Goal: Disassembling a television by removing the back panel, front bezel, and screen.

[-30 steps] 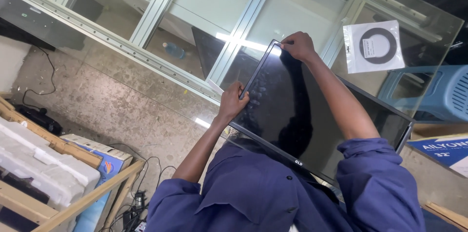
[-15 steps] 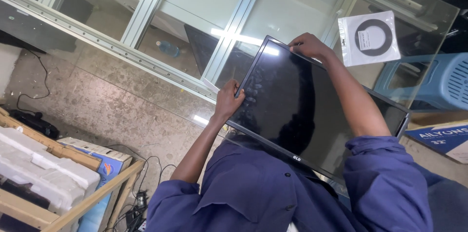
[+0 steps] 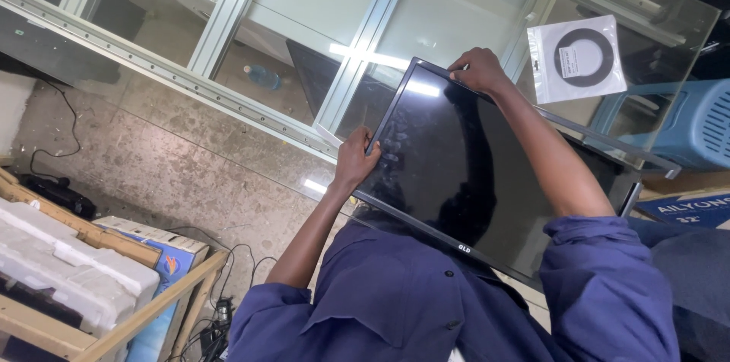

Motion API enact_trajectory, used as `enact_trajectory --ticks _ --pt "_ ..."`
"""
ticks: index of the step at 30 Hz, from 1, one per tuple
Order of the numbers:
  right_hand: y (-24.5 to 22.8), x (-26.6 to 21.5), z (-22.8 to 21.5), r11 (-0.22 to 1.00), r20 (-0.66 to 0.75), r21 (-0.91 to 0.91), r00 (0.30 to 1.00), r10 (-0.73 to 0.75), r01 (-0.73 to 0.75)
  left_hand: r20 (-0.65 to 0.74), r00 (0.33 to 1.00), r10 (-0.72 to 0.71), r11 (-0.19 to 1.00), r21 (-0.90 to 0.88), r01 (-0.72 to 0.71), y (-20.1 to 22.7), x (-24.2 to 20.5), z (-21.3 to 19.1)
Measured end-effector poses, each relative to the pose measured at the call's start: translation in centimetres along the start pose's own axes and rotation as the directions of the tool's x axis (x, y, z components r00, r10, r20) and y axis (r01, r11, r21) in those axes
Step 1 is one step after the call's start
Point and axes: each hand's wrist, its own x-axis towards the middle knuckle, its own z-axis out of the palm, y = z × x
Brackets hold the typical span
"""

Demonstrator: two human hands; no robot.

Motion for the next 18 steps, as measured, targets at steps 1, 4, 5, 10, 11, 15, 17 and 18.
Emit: enact_trajectory --ticks 1,4,5,10,11,15,17,18 --pt "-0.6 -0.5 -0.3 1.000 -0.001 0.001 1.000 0.001 -0.001 0.001 1.000 0.001 1.000 0.000 -0.001 0.0 0.0 -0.1" --pt "-1.8 -2.1 -1.0 0.999 0.017 0.051 1.000 -0.018 0.017 0.012 1.000 -0.001 1.000 -0.006 0.001 0.2 -0.1 -0.1" --pt "-1.9 -2.3 -1.1 0.996 -0.012 0.083 0.999 -0.045 0.046 0.014 1.000 -0.002 1.000 -0.001 0.002 0.2 -0.2 -0.1" --pt "-1.6 -2.9 -0.4 0.990 -0.105 0.078 0.989 -0.105 0.114 0.014 1.000 -0.008 1.000 -0.016 0.009 0.4 -0.1 0.0" --pt "-1.6 -3.0 -0.2 0.988 -0.122 0.081 0.986 -0.117 0.128 0.011 1.000 -0.012 0.999 -0.032 0.013 0.3 -0.1 -0.1" --pt "-2.3 -3.8 0.2 0.985 -0.190 0.075 0.971 -0.142 0.158 0.003 1.000 -0.023 1.000 -0.020 0.023 0.5 -0.2 -0.1" --pt "-1.5 -3.8 0.7 0.973 -0.208 0.089 0.959 -0.193 0.215 -0.004 1.000 -0.017 1.000 -0.021 0.017 0.5 -0.4 0.0" --pt "-1.1 -3.7 0.9 0.957 -0.228 0.100 0.943 -0.244 0.272 -0.012 1.000 -0.010 1.000 -0.021 0.010 0.5 -0.4 0.0"
